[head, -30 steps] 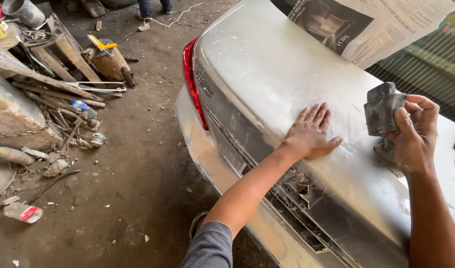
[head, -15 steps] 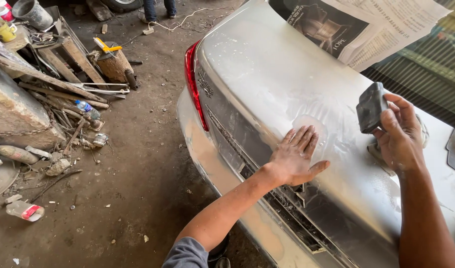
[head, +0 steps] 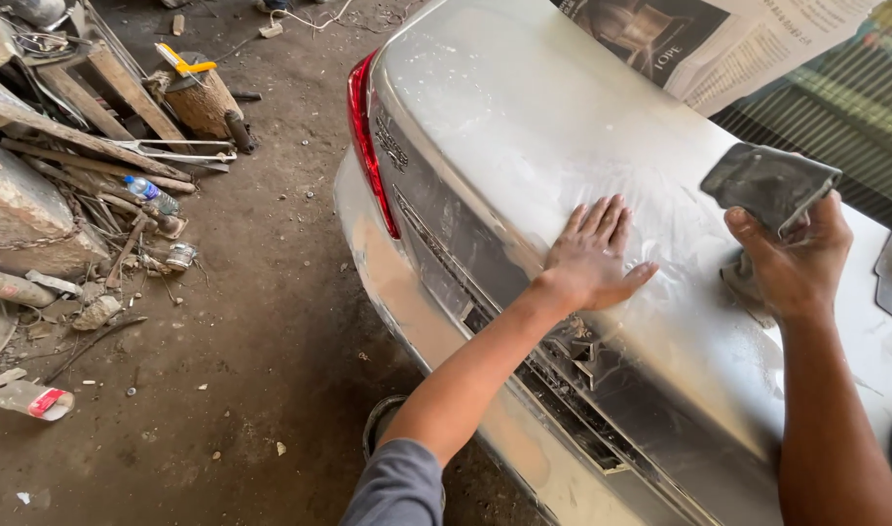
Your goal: The person sands the rear trunk lid of a silver car using a sanding block and a cloth. They repeatedly rub the surface to smooth it, occasionally dipping the cloth into a bucket of water on the ground.
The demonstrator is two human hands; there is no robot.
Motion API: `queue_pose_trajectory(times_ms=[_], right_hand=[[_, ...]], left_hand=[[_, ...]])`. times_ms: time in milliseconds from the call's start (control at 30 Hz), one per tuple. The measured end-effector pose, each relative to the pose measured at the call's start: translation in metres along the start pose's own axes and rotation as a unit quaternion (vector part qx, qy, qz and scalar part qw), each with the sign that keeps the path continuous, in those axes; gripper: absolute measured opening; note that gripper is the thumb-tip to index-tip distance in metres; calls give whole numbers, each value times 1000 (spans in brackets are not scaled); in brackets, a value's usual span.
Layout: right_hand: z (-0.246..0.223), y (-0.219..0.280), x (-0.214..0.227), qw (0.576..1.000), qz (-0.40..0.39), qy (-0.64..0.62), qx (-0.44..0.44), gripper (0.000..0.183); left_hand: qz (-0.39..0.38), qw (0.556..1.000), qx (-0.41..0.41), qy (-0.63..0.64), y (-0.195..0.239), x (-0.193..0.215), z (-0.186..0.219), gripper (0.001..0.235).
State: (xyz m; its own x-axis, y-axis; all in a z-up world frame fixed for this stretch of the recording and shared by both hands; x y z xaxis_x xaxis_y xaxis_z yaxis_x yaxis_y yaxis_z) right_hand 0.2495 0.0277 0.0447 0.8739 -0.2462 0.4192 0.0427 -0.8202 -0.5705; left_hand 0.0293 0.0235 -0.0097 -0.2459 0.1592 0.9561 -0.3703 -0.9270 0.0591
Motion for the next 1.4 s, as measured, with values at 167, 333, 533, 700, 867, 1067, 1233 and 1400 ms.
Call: queue_pose_trajectory(times_ms=[167, 333, 533, 700, 867, 1067, 1233, 1400], right_hand=[[-59, -4, 1, 999, 20, 11, 47, 48], [-30, -5, 2, 999, 17, 5, -28, 50], [-3, 0, 7, 991, 39, -127, -14, 41], [-52, -7, 7, 991, 46, -122, 31, 70], [-29, -11, -2, 989, 26, -140, 26, 63], [-15, 1, -25, 997, -62, 34, -32, 46], [-87, 38, -57, 968, -190, 108, 122, 45], [-59, 32, -106, 926, -248, 247, 141, 43]], left_hand=[[-8, 999, -36, -30, 51, -7, 6, 92], [-50, 997, -54, 12, 29, 0, 5, 86], [-42, 999, -14, -10, -22, 9, -4, 82], [-24, 999, -12, -17, 17, 1, -4, 89], [-9, 999, -30, -8, 70, 5, 16, 87], [-28, 999, -3, -40, 20, 0, 5, 85], [-6, 999, 42, 6, -34, 7, -101, 76], [139, 986, 77, 58, -15, 34, -150, 66]])
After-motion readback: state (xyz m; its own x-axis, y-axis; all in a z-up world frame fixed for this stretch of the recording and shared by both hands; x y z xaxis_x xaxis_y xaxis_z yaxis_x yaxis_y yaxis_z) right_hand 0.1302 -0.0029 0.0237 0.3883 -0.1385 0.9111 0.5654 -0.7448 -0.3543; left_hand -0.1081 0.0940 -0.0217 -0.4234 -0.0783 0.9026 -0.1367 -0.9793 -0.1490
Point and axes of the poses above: each hand's wrist, its own y-axis away from the middle knuckle, its own x-axis out of the back of the hand, z = x × y, the point moved 6 cm from there along -y, towards the middle knuckle, and after that the axes turned 5 degrees about y, right-handed, at the moved point
